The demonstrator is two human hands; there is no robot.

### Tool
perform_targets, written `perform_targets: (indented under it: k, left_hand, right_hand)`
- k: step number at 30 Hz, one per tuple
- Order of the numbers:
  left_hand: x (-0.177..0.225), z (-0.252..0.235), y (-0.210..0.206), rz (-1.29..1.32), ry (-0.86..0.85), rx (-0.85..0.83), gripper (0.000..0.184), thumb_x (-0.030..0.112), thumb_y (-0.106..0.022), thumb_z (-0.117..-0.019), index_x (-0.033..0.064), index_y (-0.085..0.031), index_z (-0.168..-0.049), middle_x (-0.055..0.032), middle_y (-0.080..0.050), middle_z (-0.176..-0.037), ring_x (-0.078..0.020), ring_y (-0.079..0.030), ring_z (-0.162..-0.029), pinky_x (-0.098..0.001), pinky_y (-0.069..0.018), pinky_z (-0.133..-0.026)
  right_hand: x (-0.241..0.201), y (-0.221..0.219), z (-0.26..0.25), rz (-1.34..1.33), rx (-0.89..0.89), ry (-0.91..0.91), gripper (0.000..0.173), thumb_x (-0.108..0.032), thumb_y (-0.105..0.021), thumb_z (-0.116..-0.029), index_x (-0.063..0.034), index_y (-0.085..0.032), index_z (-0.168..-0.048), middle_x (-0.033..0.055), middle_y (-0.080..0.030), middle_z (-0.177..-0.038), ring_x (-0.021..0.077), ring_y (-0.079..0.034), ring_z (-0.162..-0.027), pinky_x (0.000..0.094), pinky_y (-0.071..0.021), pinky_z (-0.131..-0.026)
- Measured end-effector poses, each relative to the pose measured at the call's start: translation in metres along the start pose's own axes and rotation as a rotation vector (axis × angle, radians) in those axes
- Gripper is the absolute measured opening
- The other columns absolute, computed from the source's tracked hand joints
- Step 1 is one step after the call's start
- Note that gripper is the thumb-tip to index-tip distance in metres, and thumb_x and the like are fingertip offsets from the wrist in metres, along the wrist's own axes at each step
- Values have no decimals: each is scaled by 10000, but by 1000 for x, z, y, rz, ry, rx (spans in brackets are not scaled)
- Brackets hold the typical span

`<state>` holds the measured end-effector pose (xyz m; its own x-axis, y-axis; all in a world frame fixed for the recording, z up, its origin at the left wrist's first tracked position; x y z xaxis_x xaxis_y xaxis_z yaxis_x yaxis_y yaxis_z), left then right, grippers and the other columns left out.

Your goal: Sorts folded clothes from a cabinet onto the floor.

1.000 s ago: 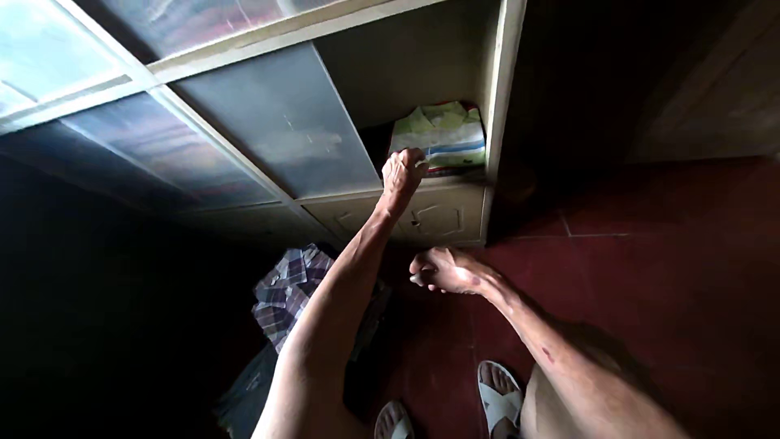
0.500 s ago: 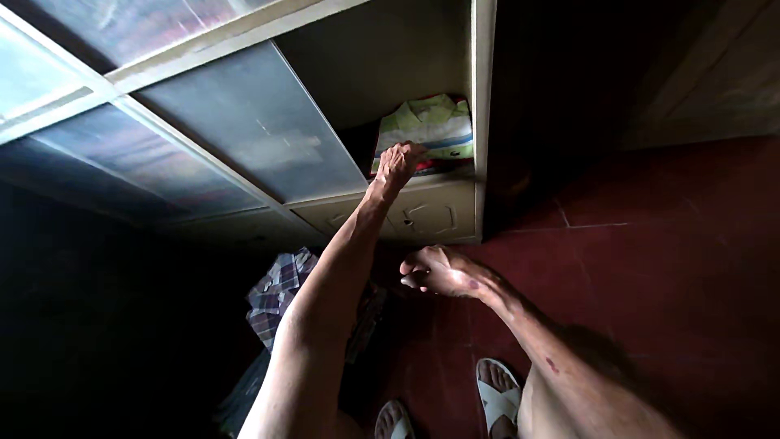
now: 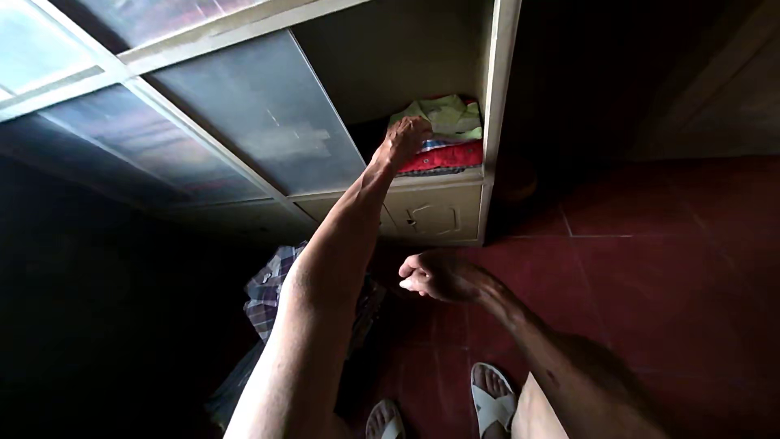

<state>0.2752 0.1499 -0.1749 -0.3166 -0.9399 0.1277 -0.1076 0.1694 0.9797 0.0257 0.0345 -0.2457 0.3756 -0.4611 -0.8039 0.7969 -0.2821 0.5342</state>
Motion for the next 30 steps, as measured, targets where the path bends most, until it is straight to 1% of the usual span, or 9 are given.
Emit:
perform_targets:
  k: [4,7,9,13,17,19,22,28,30]
  left_hand:
    - [0,-2,6,-9,-10,11,265,271,-538,-1051,112,-735,-1128,-131,-718,-1139,-336,-672,-1107,-583,-509,-953]
    - [-2,-4,12,-39,39,20,267,289,-532,-1053,156,-734,-1165,-110,-718,-1167,-333,-670,-1121,-603,-506,-950]
    - [-5,-7,17,-67,66,40,266,314,-528,-1054,188,-738,-1159,-94,-720,-1162,-332,-672,-1111,-611,-508,-928]
    - [-3,-12,29,-149,60,91,261,324,-537,-1047,202,-745,-1145,-104,-724,-1151,-356,-681,-1081,-621,-517,-895]
    - [3,-14,37,-218,97,51,259,334,-545,-1042,219,-743,-1163,-113,-724,-1152,-361,-670,-1090,-615,-493,-905]
    - [6,-13,39,-206,121,55,260,334,-556,-1035,198,-742,-1155,-128,-720,-1148,-368,-666,-1092,-610,-495,-908]
    - [5,-9,37,-136,187,71,263,324,-569,-1024,179,-736,-1167,-128,-718,-1166,-367,-670,-1098,-610,-512,-907]
    - [-1,0,21,1,248,80,260,318,-548,-1030,152,-723,-1129,-122,-726,-1068,-333,-706,-951,-595,-543,-834]
    - [-2,5,15,54,261,101,258,318,-552,-1026,164,-731,-1131,-107,-730,-1084,-328,-702,-986,-596,-544,-848]
  right_hand:
    - [-2,1,1,-11,-3,-10,309,-304,-557,-1052,-96,-661,-1257,78,-718,-1039,163,-698,-844,366,-576,-778]
    - [-2,2,1,-6,-2,-10,316,-304,-547,-1055,-89,-656,-1261,84,-714,-1037,170,-695,-847,374,-573,-788]
    - [-1,1,0,-5,1,-6,313,-302,-547,-1057,-91,-657,-1260,81,-716,-1031,166,-697,-841,366,-575,-779]
    - [3,0,-5,-6,-8,-8,334,-315,-541,-1058,-102,-652,-1290,69,-724,-1037,153,-700,-826,354,-583,-768]
    - [2,1,-4,-29,-7,-18,333,-308,-542,-1058,-93,-652,-1288,74,-722,-1042,150,-702,-827,350,-585,-771]
    - [2,1,-4,-34,0,-18,331,-303,-545,-1057,-91,-653,-1287,74,-725,-1036,149,-702,-816,343,-584,-754]
    - [2,1,-4,-35,-5,-34,332,-305,-543,-1058,-97,-647,-1295,72,-724,-1043,154,-706,-828,351,-589,-764]
    - [6,0,-3,-71,24,-29,323,-302,-562,-1047,-104,-647,-1288,64,-725,-1042,149,-711,-848,351,-597,-778]
    - [7,1,-2,-104,34,-29,321,-300,-573,-1043,-100,-649,-1282,66,-725,-1042,149,-710,-850,351,-598,-775]
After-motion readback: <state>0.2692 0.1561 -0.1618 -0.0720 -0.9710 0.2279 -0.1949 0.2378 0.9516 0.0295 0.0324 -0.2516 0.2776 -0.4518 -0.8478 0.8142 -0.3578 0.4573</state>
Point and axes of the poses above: each hand's wrist, its own z-axis away from the middle knuckle, its own y-axis out of the back of the hand, x = y × z, the point moved 7 cm from there along -z, towards the middle knuckle
